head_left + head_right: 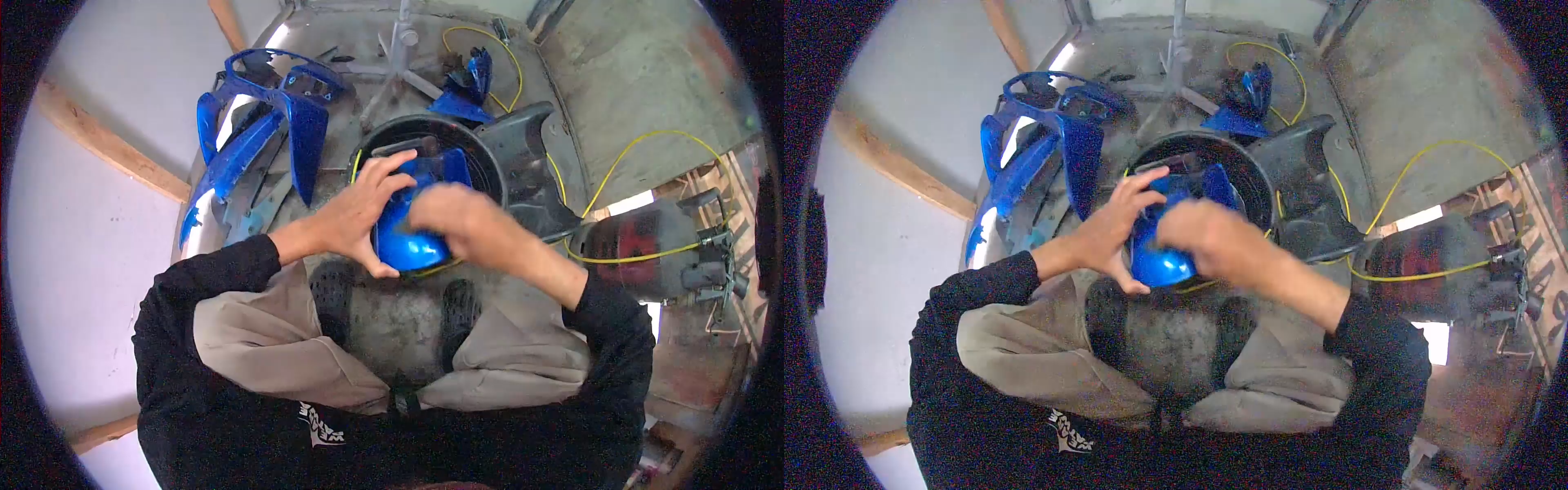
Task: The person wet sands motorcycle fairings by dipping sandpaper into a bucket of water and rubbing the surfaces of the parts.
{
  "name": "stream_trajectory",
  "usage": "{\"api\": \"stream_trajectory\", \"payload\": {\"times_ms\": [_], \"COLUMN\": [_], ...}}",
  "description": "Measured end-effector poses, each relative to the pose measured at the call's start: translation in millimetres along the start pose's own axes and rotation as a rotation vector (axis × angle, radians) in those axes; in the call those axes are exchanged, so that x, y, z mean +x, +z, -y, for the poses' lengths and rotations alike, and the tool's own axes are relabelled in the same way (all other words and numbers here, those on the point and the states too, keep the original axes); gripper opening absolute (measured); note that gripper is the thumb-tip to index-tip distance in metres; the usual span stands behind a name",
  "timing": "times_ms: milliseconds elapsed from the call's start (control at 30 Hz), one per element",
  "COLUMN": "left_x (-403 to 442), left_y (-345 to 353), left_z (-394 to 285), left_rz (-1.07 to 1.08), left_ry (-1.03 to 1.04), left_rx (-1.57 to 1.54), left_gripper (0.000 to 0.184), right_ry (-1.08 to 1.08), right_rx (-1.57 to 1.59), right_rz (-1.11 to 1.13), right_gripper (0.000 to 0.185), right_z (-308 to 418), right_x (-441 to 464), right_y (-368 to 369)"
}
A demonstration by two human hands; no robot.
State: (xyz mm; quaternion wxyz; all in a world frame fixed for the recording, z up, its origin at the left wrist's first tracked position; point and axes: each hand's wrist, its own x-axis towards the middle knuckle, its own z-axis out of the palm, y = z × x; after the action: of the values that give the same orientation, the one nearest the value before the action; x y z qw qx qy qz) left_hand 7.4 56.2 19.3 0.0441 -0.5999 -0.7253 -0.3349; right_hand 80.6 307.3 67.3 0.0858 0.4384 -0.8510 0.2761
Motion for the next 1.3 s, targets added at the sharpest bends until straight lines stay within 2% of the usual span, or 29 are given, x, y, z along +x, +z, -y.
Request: {"api": "stream_trajectory", "payload": {"times_ms": [67,167,200,333,467,600,700,733,867,900,1000,1033,1100,1167,1233,1300], "left_x": [1.9,1.0,0.7,1.2,0.7,1.6,-1.6,-1.0,1.6,-1.2,-0.7,0.6,1.4,-0.1,-1.0,-2.6], "left_y": [-3.3,-0.7,-0.7,-2.3,0.3,-2.6,-0.5,-0.3,-1.8,1.4,-2.2,-3.2,-0.7,-1.7,-4.2,-2.6], "left_z": [2.7,2.1,1.2,3.8,0.9,4.9,5.8,5.4,6.3,2.9,5.3,7.2,7.5,5.4,7.2,5.5], "left_rz": [-0.015,0.008,0.006,-0.011,0.018,-0.024,-0.03,-0.02,-0.023,-0.021,-0.011,-0.017,-0.033,-0.025,-0.022,-0.041], "left_ry": [-0.005,0.015,0.014,-0.01,-0.007,-0.019,0.01,0.004,-0.024,-0.019,-0.011,-0.012,-0.011,-0.015,0.01,-0.007], "left_rx": [0.01,0.007,0.003,-0.004,0.012,-0.002,-0.008,-0.006,-0.001,-0.022,-0.009,-0.001,0.003,-0.019,0.001,-0.012], "left_gripper": [0.129,0.129,0.129,0.129,0.128,0.129,0.129,0.129,0.128,0.127,0.126,0.126,0.126,0.127,0.126,0.126], "right_ry": [0.072,0.0,-0.092,0.087,-0.053,0.143,-0.008,-0.054,0.125,0.106,-0.063,-0.051,-0.058,0.108,0.026,-0.092], "right_rx": [0.012,0.061,0.071,0.002,0.118,-0.059,0.083,0.153,-0.012,0.02,0.155,0.168,0.13,0.01,0.016,0.141], "right_rz": [-0.08,0.014,0.06,-0.057,0.073,-0.056,-0.031,0.066,-0.037,-0.079,0.048,0.128,-0.031,-0.064,-0.09,0.027], "right_gripper": [0.03,0.029,0.027,0.035,0.036,0.044,0.044,0.043,0.044,0.044,0.045,0.045,0.046,0.048,0.048,0.046], "right_z": [-22.3,14.4,21.9,-18.9,22.5,-28.9,-0.7,14.4,-28.2,-38.4,12.5,18.7,-7.8,-40.8,-26.1,13.4], "right_x": [-3.4,-0.3,0.2,0.6,0.3,-0.8,-4.8,-2.3,-6.2,-10.2,-2.1,-2.4,-4.0,-5.5,-3.1,2.5], "right_y": [-4.9,3.6,4.9,-8.9,1.4,-14.2,-1.9,0.3,-12.1,-7.7,-1.3,5.0,-0.4,-9.1,-3.5,0.3]}}
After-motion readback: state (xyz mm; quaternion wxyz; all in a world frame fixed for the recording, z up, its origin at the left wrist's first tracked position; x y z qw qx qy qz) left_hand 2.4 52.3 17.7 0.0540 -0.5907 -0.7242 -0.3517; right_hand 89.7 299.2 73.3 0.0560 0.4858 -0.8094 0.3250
